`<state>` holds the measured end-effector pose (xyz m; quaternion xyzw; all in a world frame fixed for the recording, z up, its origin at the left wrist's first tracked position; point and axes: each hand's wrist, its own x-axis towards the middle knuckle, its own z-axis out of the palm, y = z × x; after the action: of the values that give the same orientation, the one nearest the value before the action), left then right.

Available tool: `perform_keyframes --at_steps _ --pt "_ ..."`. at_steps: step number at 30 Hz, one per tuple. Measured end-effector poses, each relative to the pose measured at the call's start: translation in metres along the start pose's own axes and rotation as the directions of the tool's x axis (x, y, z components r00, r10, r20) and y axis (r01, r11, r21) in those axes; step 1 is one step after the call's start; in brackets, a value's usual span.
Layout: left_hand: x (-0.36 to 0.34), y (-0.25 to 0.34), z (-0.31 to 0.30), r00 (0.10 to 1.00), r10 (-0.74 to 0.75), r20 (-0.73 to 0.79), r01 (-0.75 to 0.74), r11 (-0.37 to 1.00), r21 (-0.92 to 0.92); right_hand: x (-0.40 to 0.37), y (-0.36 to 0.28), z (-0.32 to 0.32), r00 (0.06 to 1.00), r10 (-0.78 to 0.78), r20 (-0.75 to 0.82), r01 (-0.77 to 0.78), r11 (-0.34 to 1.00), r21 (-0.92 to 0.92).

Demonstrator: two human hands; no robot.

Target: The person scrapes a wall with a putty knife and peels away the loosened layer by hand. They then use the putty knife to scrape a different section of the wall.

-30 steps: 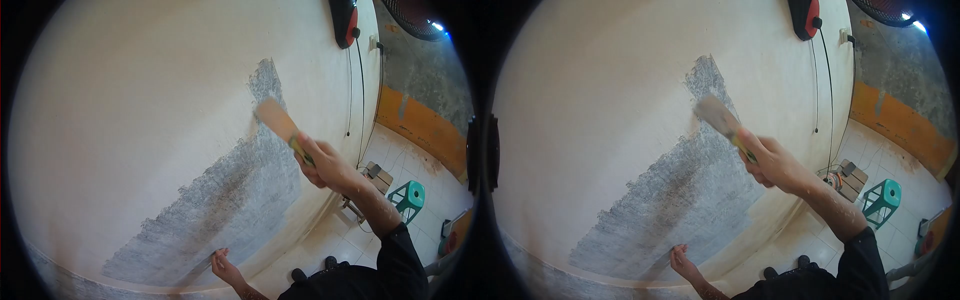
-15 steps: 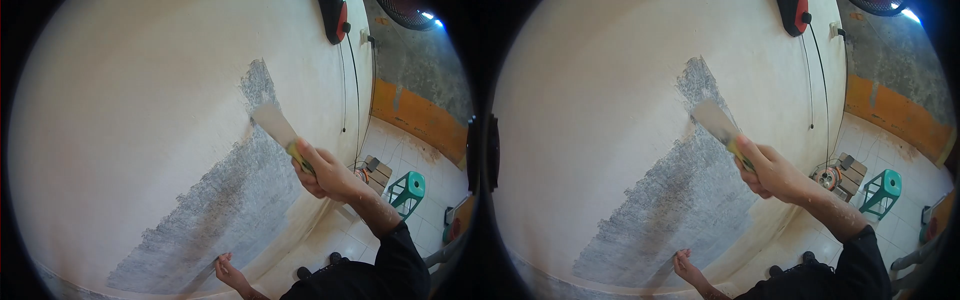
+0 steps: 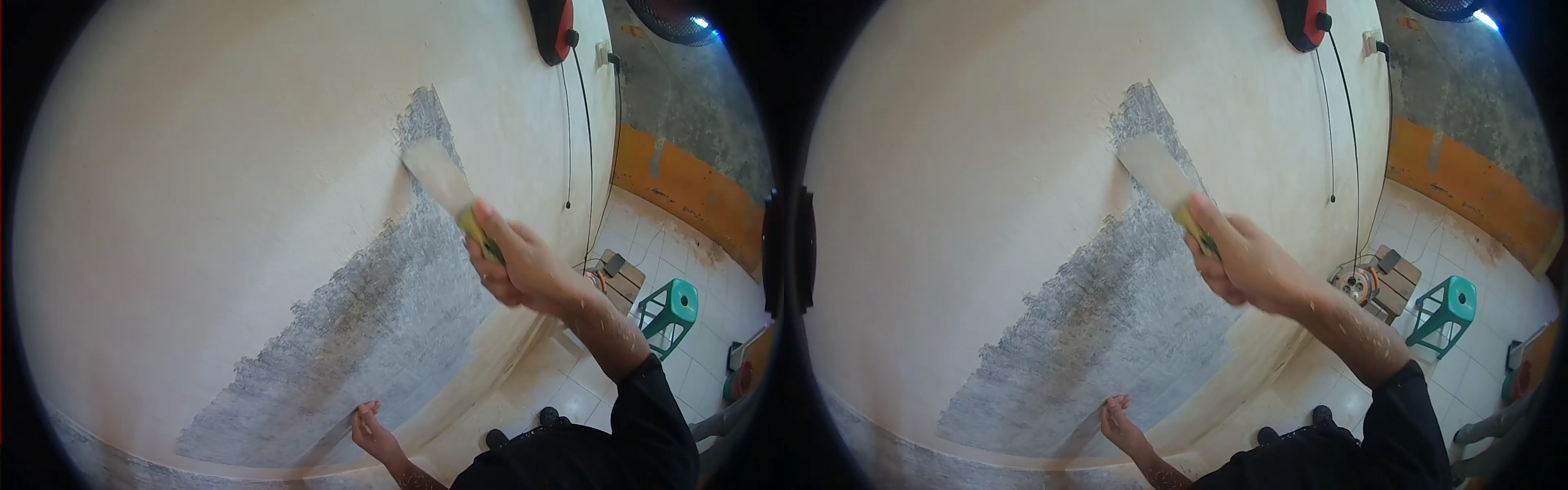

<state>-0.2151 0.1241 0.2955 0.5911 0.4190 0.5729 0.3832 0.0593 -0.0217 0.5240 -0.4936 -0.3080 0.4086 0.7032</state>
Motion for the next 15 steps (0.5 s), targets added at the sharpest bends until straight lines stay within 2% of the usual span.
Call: perform_keyframes --at_steps 3,7,10,15 --pt "0.000 0.001 -0.004 1.000 -0.011 0.009 0.011 1.000 0.013 0.001 -0.015 0.004 1.000 -0.026 0.010 0.026 1.000 -0.007" --pt "-0.001 0.003 0.000 1.000 -0.007 -0.004 0.007 1.000 0.005 -0.006 0.002 -0.010 0.995 0.095 0.012 -0.095 0.995 0.002" --pt "0.001 0.000 -0.002 1.000 0.003 0.021 -0.003 1.000 -0.014 0.002 -0.024 0.003 1.000 -0.004 0.013 0.005 1.000 -0.022" --pt "-0.002 0.003 0.000 0.999 -0.028 -0.015 0.028 1.000 -0.003 -0.005 -0.006 -0.011 0.993 0.080 0.087 -0.082 0.996 0.030"
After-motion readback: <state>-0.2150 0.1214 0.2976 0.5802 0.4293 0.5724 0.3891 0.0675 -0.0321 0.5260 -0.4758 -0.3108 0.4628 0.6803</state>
